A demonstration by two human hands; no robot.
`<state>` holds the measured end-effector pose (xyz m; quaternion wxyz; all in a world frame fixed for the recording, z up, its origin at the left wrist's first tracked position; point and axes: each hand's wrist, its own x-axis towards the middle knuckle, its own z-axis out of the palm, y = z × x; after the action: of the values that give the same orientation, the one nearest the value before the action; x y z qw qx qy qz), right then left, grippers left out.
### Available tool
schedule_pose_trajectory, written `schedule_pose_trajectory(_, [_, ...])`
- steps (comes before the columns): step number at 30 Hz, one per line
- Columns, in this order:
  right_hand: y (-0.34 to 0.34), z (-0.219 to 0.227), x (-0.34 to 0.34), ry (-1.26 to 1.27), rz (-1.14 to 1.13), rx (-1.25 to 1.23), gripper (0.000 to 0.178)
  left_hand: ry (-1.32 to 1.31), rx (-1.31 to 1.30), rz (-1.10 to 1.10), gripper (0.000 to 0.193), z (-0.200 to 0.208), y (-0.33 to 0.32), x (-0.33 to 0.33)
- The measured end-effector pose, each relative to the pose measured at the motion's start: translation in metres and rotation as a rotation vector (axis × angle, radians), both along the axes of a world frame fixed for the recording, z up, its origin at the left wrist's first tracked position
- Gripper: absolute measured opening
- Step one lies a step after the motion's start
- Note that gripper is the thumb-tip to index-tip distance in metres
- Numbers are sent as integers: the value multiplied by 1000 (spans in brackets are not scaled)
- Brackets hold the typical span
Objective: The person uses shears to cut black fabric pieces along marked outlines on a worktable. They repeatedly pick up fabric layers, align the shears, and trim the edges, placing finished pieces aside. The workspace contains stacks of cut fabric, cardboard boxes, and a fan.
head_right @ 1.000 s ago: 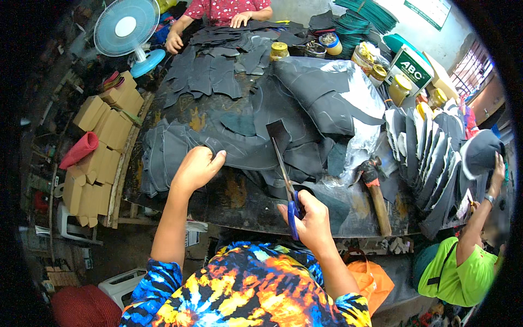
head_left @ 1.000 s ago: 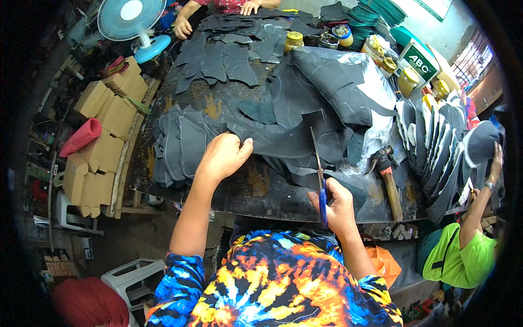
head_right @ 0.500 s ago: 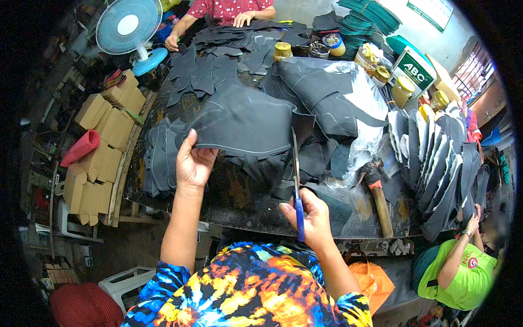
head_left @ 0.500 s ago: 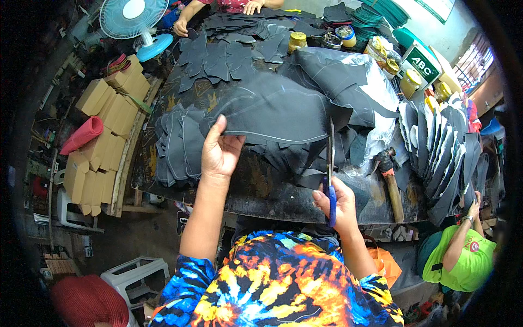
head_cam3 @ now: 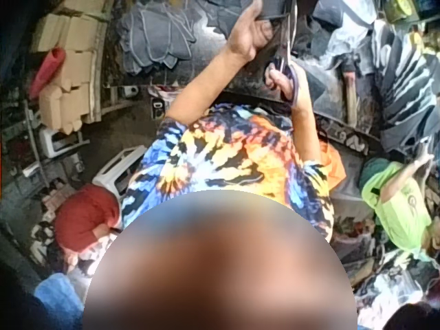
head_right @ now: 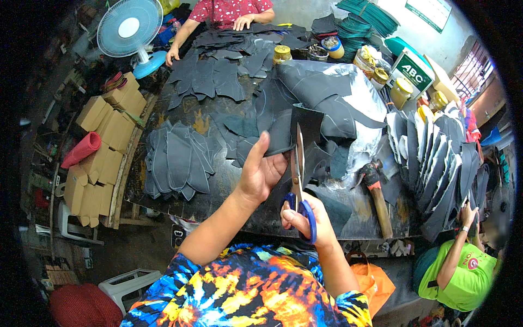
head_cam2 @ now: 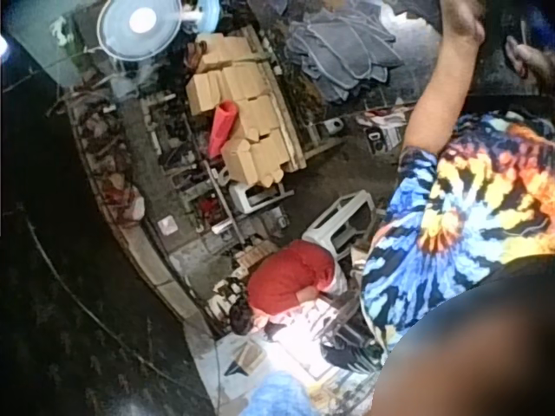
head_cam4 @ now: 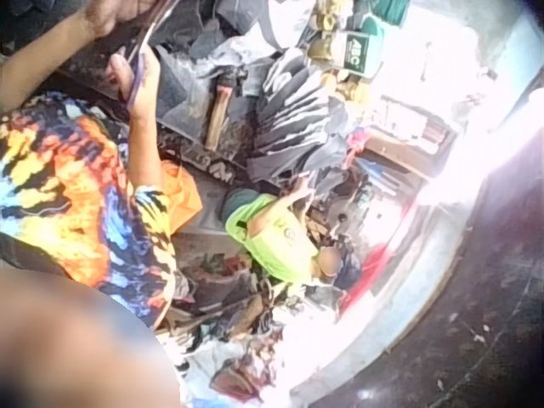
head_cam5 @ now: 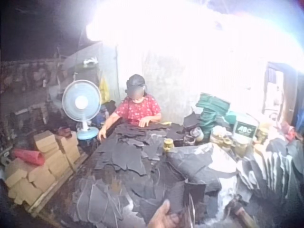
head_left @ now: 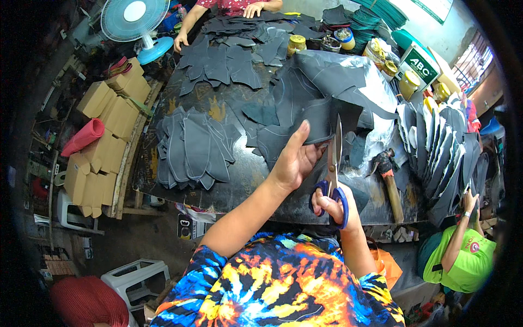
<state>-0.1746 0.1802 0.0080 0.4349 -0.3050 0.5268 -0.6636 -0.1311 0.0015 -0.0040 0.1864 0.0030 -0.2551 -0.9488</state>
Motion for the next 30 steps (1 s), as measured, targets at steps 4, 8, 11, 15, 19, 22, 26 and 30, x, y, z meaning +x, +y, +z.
schedule_pose_trajectory(4, [-3, 1, 2, -10, -98, 70, 29, -266, -441, 524, 30, 13, 14, -1])
schedule_pose_trajectory(8, [-14, -7, 9, -11, -153, 6, 22, -294, -729, 843, 23, 20, 35, 5])
schedule_pose_trajectory(11, [-23, -14, 9, 59, -195, -55, 24, -366, -672, 734, 20, 28, 42, 13])
schedule_pose_trajectory(15, [-25, -18, 6, 161, -233, -41, 27, -331, -714, 762, 19, 34, 42, 15])
schedule_pose_trajectory(19, [-25, -21, 11, 174, -297, -45, 30, -312, -679, 771, 19, 30, 46, 12])
schedule_pose_trajectory(22, [-28, -23, 14, 200, -350, -122, 52, -280, -634, 736, 18, 25, 55, 12])
schedule_pose_trajectory(26, [-30, -24, 14, 233, -370, -149, 53, -272, -676, 741, 19, 21, 60, 13])
schedule_pose_trajectory(30, [-23, -22, 15, 158, -361, -78, 38, -263, -602, 700, 19, 23, 56, 14])
